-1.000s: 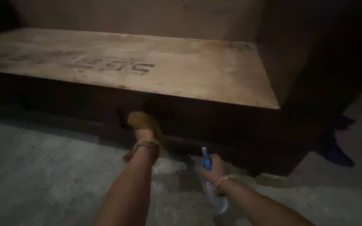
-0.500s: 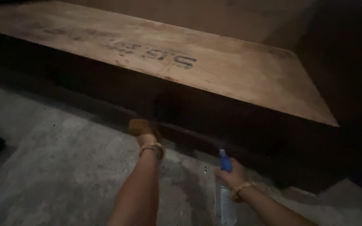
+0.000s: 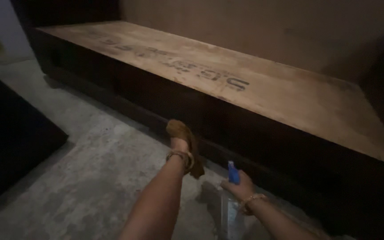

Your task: The person cleans the wooden frame of a large piece of furniture, spraying liquid from a bottle onto the surface and wiping it down with a brown cloth, including the side panels and lower edges.

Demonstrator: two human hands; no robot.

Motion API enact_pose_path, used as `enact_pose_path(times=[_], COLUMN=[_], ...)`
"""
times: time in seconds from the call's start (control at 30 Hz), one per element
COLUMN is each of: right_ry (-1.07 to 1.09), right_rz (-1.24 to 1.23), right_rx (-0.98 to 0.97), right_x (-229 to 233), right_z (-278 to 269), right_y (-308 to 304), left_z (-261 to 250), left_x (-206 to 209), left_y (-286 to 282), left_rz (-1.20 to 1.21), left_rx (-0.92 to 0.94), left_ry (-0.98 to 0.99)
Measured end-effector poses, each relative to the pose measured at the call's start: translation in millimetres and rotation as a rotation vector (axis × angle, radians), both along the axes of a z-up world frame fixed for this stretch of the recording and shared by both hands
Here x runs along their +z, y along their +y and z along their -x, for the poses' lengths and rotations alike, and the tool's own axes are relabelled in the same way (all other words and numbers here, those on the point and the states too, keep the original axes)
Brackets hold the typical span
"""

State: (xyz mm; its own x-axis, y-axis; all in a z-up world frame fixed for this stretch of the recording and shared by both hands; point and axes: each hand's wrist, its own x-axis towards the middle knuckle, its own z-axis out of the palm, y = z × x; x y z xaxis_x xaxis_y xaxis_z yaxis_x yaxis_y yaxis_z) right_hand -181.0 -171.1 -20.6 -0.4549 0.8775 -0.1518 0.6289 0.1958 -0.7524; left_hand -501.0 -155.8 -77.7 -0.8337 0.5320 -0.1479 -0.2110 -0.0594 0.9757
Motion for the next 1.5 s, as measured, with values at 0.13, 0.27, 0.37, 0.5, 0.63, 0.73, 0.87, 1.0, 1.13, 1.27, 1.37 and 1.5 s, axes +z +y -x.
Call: enact_pose_path(times=[0.13,0.27,0.37,0.5,0.63,0.73,0.87,1.0,1.13,1.27,1.37,1.5], right_ry=[0.003,0.222,0.024,0.156,0.195,0.379,0.331,0.27,0.274,0.15,0.111,0.052], right_rz=[-0.058,0.138,0.003,-0.056,-0.057,0.023,0.031,0.04,0.027,-0.128,-0.023,0.031], right_rx=[0.017,0.132,0.029,0.061,0.06,-0.069,0.052,-0.019,0.044,0.26,0.205,0.137], right_x=[-7,6,2,-16,-18,-11,15,26,18,-8,-41,-52], right_z=[31,42,55,65,75,84,90,86,62,25,-12,-42], right_y=[-3,-10,-15,-6,-7,-8,7,8,18,33,28,34], left_z=[-8,-35,-56,-73,-64,-54,-38,-29,-27,-37,-69,-100], left_x=[5,40,65,80,69,49,32,27,14,17,46,92], left_y=[1,-15,-27,-39,-38,-31,-27,-23,-10,25,56,75], left_rz=[0.001,-0.036,-0.072,-0.148,-0.142,-0.242,-0.213,-0.118,-0.191,-0.391,-0.67,-0.797], left_rx=[0.06,-0.04,-0.001,0.008,0.016,0.004,0.025,0.049,0.037,-0.05,-0.013,0.064], left_ry=[-0.169,-0.143,-0.211,-0.458,-0.5,-0.427,-0.426,-0.44,-0.597,-0.469,-0.758,-0.883])
